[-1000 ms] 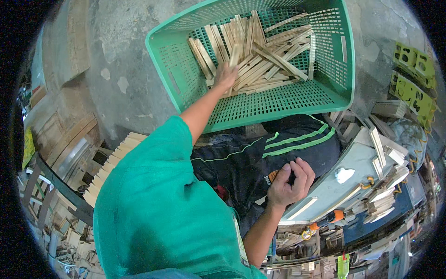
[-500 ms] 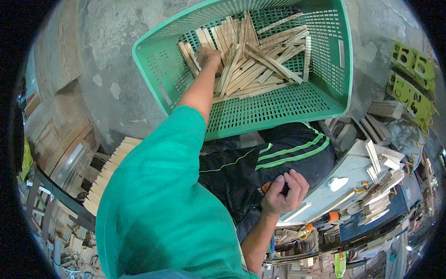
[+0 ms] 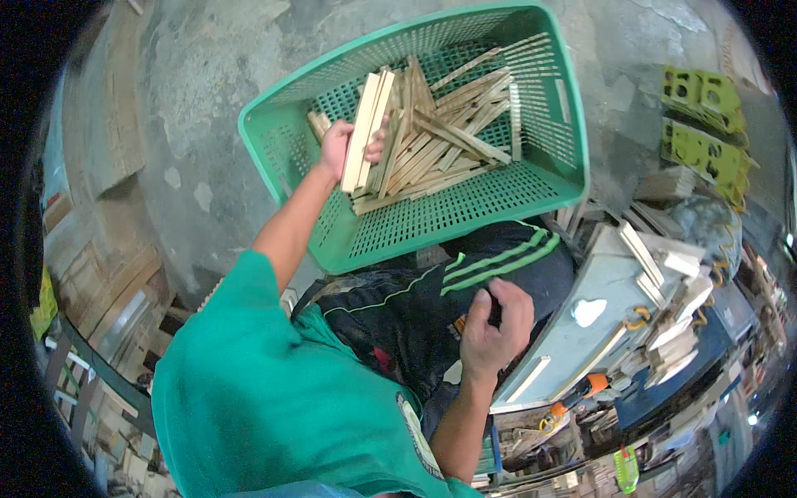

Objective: Assemble a small wooden frame or box using wooden slats, glue, and a pneumatic nail gun.

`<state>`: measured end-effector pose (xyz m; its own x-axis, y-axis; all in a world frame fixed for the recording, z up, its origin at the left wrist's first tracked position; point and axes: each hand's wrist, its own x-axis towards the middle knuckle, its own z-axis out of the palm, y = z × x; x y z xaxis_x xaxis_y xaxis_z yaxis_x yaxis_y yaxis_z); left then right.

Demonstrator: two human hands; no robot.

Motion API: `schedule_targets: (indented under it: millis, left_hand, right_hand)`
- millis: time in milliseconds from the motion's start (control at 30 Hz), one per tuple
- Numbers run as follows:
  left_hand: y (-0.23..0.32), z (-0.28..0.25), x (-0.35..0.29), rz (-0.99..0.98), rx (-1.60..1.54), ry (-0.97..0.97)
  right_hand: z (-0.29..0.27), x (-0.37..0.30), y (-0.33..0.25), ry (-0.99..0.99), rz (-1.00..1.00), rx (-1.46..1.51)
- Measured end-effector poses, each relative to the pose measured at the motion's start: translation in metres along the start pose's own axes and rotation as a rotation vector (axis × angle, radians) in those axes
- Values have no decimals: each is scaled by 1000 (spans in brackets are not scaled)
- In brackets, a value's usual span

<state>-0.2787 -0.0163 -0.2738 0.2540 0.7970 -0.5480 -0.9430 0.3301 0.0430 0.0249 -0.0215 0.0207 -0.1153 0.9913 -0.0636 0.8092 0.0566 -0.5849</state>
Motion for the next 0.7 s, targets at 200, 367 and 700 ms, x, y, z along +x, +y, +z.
schedule_targets:
  millis: [200,367,700]
  left_hand:
    - [-48,187,-50,44,-4,-320]
    - [-123,265,-85,-12,179,-436]
    - [-257,332,-145,-230,544,-349]
  right_hand:
    - [10,4,-53,-171,-138,164]
    - [-4,-26,-64,121,-37,102]
    - [-72,-159,11,667,260,533]
